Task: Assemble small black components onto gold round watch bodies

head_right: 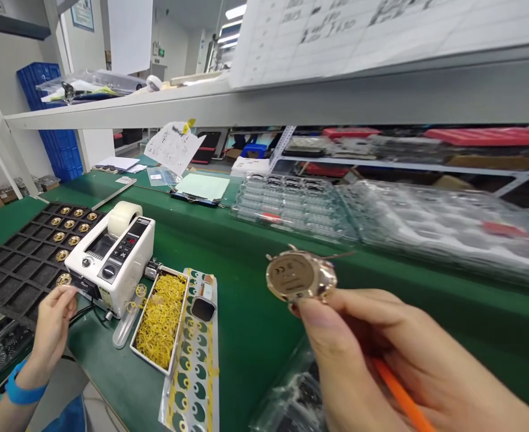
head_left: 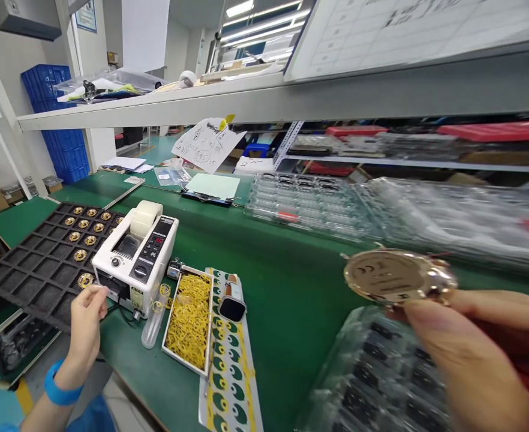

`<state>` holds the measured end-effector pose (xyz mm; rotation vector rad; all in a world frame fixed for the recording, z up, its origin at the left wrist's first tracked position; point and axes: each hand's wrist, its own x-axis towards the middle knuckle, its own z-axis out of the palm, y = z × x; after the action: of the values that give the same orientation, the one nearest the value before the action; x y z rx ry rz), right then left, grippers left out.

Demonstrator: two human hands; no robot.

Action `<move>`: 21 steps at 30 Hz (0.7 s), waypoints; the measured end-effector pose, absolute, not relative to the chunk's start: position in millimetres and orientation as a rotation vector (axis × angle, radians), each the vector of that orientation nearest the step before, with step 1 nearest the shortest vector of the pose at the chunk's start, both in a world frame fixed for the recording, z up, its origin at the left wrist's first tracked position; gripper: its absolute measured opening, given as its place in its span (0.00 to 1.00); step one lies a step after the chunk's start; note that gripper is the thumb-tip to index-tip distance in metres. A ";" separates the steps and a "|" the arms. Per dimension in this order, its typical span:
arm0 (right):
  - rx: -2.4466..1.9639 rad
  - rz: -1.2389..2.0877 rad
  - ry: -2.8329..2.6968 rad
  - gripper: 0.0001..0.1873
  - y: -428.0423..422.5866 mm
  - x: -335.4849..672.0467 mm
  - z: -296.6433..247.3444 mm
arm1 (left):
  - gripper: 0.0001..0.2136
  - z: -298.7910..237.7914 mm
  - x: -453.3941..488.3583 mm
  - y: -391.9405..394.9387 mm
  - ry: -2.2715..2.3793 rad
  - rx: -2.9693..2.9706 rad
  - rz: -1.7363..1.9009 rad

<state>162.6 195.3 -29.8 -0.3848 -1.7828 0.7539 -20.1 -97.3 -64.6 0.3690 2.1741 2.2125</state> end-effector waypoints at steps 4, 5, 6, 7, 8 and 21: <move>-0.255 0.680 -1.895 0.12 175.4 160.8 4.0 | 0.07 -36.9 -8.3 -95.4 2.440 0.932 1.903; -0.245 0.680 -1.932 0.12 169.7 160.4 9.2 | 0.07 -28.3 -7.9 -93.7 2.498 1.136 1.679; -0.243 0.680 -1.959 0.11 164.4 160.1 13.2 | 0.08 -19.3 -8.3 -91.3 2.528 1.300 1.468; -0.240 0.679 -1.983 0.11 160.0 159.8 16.3 | 0.10 -10.0 -9.1 -88.1 2.535 1.413 1.316; -0.222 0.682 -2.002 0.10 156.7 159.5 18.6 | 0.11 -0.5 -9.7 -84.3 2.529 1.477 1.263; -0.204 1.577 -2.027 0.24 157.4 155.3 30.4 | 0.11 55.0 16.8 26.2 1.688 1.572 1.500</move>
<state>155.3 157.4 30.4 -0.2041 -2.0275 1.5765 16.8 26.2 55.0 1.5721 1.6880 1.4998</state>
